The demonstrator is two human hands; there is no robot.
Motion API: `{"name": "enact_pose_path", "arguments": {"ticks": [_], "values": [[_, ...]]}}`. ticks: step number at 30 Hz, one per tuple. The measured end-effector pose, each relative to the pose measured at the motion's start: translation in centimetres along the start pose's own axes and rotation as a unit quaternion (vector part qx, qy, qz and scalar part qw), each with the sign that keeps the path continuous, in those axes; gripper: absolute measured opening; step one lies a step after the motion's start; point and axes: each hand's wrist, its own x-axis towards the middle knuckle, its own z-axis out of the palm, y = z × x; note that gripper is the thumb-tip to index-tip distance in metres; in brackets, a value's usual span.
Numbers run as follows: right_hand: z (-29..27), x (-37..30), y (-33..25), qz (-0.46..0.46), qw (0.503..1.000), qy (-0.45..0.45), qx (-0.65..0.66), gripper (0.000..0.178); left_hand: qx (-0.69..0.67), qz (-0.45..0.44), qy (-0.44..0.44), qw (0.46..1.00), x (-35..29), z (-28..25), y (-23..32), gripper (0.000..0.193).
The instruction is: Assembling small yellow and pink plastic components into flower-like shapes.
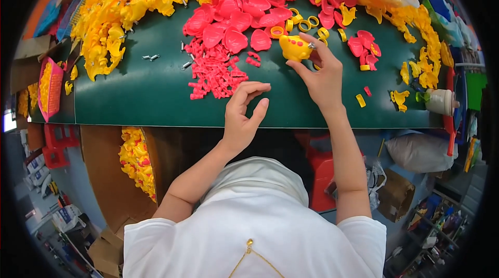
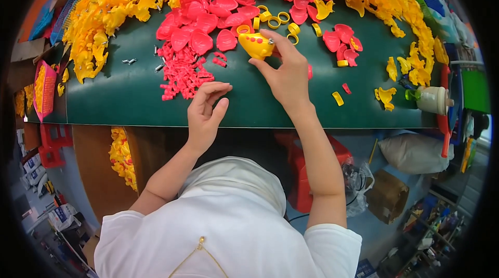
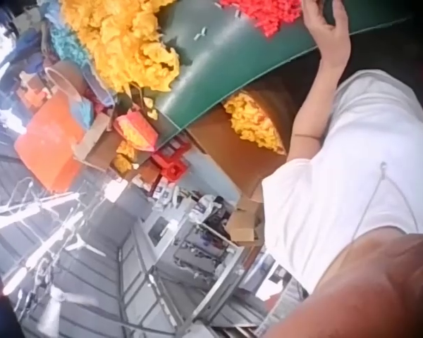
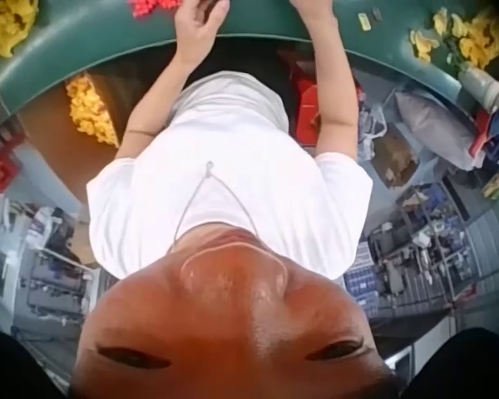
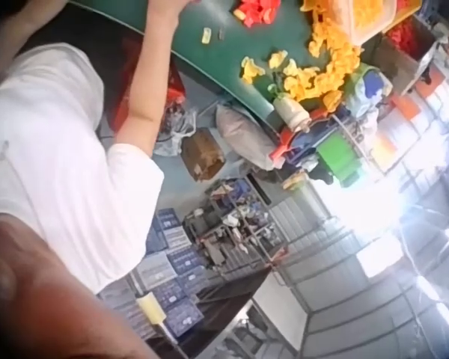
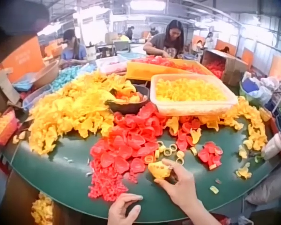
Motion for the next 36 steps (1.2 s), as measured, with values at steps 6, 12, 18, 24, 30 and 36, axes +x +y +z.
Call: {"name": "enact_pose_path", "arguments": {"ticks": [6,12,18,24,30,36], "values": [[0.5,0.7,0.4,-0.112,0.987,-0.012,-0.116,0.057,0.001,-0.034,-0.025,0.999,0.1,-0.2,0.3,0.023],[0.5,-1.3,-1.2,-0.051,0.995,-0.040,-0.080,0.056,-0.057,-0.001,0.023,0.998,1.1,-0.2,1.3,0.039],[6.5,-7.9,-7.1,-0.124,0.978,-0.166,0.026,0.056,-0.077,-0.041,0.150,0.985,-1.2,-5.6,2.7,0.034],[4.0,1.5,-2.0,-0.148,0.965,-0.019,-0.215,0.028,0.311,0.077,0.310,0.895,-7.1,-23.7,5.8,0.050],[4.4,3.7,0.1,-0.192,0.927,-0.080,-0.311,0.031,0.687,-0.325,0.210,0.615,-10.4,-28.3,7.9,0.042],[3.7,3.3,-0.1,-0.174,0.927,-0.026,-0.332,0.029,0.787,0.115,0.208,0.569,3.1,-27.1,8.3,0.024]]}}
